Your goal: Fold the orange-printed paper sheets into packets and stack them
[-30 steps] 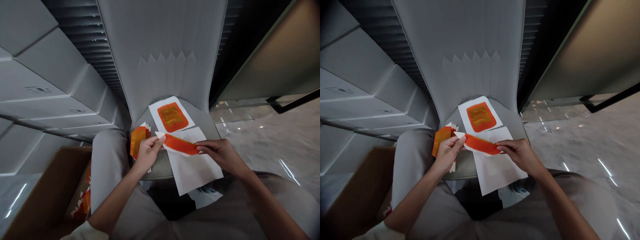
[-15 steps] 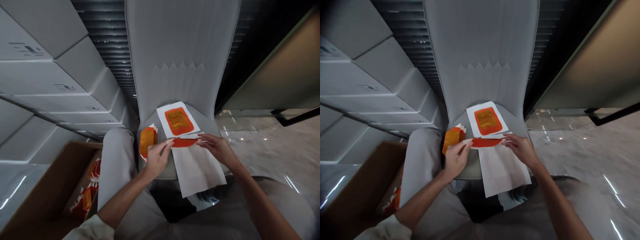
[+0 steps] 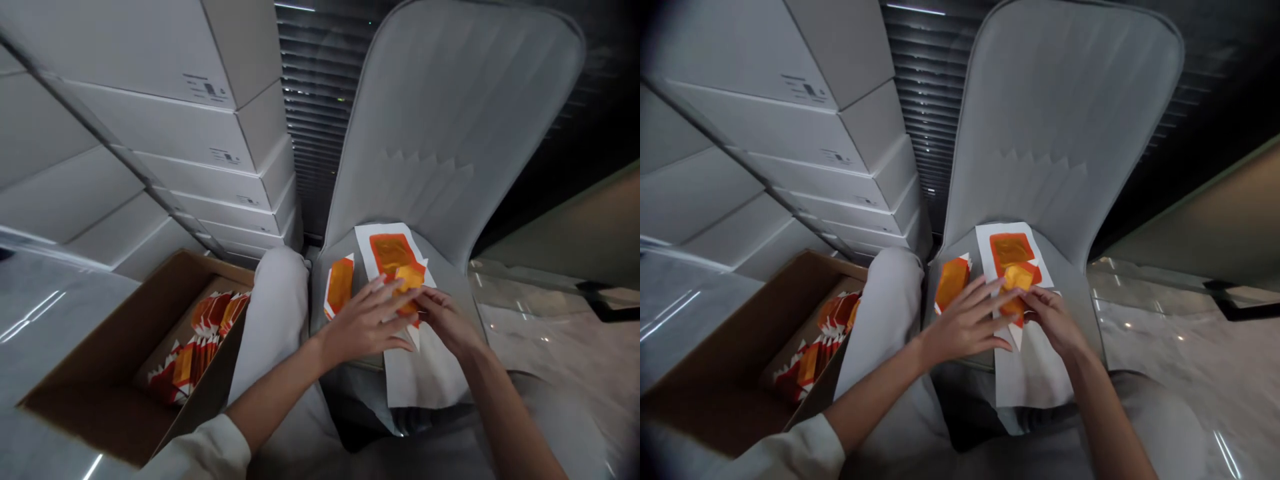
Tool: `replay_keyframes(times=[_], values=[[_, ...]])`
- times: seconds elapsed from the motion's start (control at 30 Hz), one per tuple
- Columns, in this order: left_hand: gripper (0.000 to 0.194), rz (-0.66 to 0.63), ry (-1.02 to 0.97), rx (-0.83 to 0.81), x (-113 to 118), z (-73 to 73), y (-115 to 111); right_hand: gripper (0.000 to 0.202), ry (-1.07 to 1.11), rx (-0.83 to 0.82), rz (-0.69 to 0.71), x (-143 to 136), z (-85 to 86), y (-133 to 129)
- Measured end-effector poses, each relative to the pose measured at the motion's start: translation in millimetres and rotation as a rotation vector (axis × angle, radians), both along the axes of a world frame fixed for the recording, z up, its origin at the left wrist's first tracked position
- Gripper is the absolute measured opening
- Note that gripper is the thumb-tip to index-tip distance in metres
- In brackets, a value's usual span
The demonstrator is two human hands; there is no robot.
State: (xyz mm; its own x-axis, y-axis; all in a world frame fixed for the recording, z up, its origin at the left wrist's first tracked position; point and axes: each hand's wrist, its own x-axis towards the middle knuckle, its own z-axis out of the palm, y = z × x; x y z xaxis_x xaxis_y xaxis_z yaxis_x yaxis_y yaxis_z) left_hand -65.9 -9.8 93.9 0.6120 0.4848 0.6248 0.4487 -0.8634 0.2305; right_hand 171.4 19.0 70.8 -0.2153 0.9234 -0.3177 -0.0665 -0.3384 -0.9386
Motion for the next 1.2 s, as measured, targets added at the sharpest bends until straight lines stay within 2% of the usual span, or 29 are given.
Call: replay_keyframes(times=[0.03,0.1,0.17,0.23,0.3,0.37,0.43,0.53,0.63,0.7,0.87,0.97,1.03,1.1,1.2], values=[[0.045,0.051,-0.093,-0.056,-11,0.4,4,0.029,-0.012,0.014,-0.036,-5,1.3,4],[0.039,0.23,-0.368,-0.194,-34,-1.7,12,0.031,-0.024,0.044,-0.073,-22,5.2,10],[0.033,0.464,-0.733,-0.388,-53,-8.4,18,0.033,-0.03,0.07,-0.047,-46,8.1,12],[0.032,0.588,-1.005,-0.605,-63,-18.6,21,0.035,-0.052,0.081,0.028,-73,7.7,13],[0.033,0.603,-1.097,-0.772,-66,-29.9,19,0.04,-0.122,0.086,0.096,-97,3.4,12],[0.036,0.623,-1.109,-0.869,-62,-40.2,11,0.043,-0.24,0.124,0.141,-113,-3.6,12],[0.038,0.617,-1.119,-0.974,-57,-48.7,1,0.044,-0.365,0.209,0.168,-121,-11.5,11],[0.044,0.516,-1.155,-1.091,-52,-58.5,-12,0.038,-0.55,0.381,0.158,-123,-22.3,10],[0.05,0.428,-1.12,-1.072,-50,-64.3,-18,0.034,-0.722,0.536,0.12,-122,-29.5,10],[0.051,0.412,-1.03,-1.018,-50,-65.0,-19,0.041,-0.765,0.583,0.122,-122,-32.4,10],[0.053,0.525,-0.739,-0.872,-49,-61.4,-24,0.057,-0.712,0.608,0.164,-123,-34.8,9],[0.058,0.555,-0.591,-0.78,-46,-64.7,-29,0.063,-0.741,0.627,0.211,-124,-34.4,6],[0.062,0.56,-0.481,-0.701,-44,-69.8,-31,0.064,-0.845,0.655,0.259,-125,-34.5,3],[0.066,0.574,-0.342,-0.633,-42,-75.1,-33,0.059,-1.043,0.73,0.307,-126,-35.4,2],[0.072,0.602,-0.102,-0.543,-40,-79.7,-34,0.053,-1.298,0.975,0.407,-125,-37.4,4]])
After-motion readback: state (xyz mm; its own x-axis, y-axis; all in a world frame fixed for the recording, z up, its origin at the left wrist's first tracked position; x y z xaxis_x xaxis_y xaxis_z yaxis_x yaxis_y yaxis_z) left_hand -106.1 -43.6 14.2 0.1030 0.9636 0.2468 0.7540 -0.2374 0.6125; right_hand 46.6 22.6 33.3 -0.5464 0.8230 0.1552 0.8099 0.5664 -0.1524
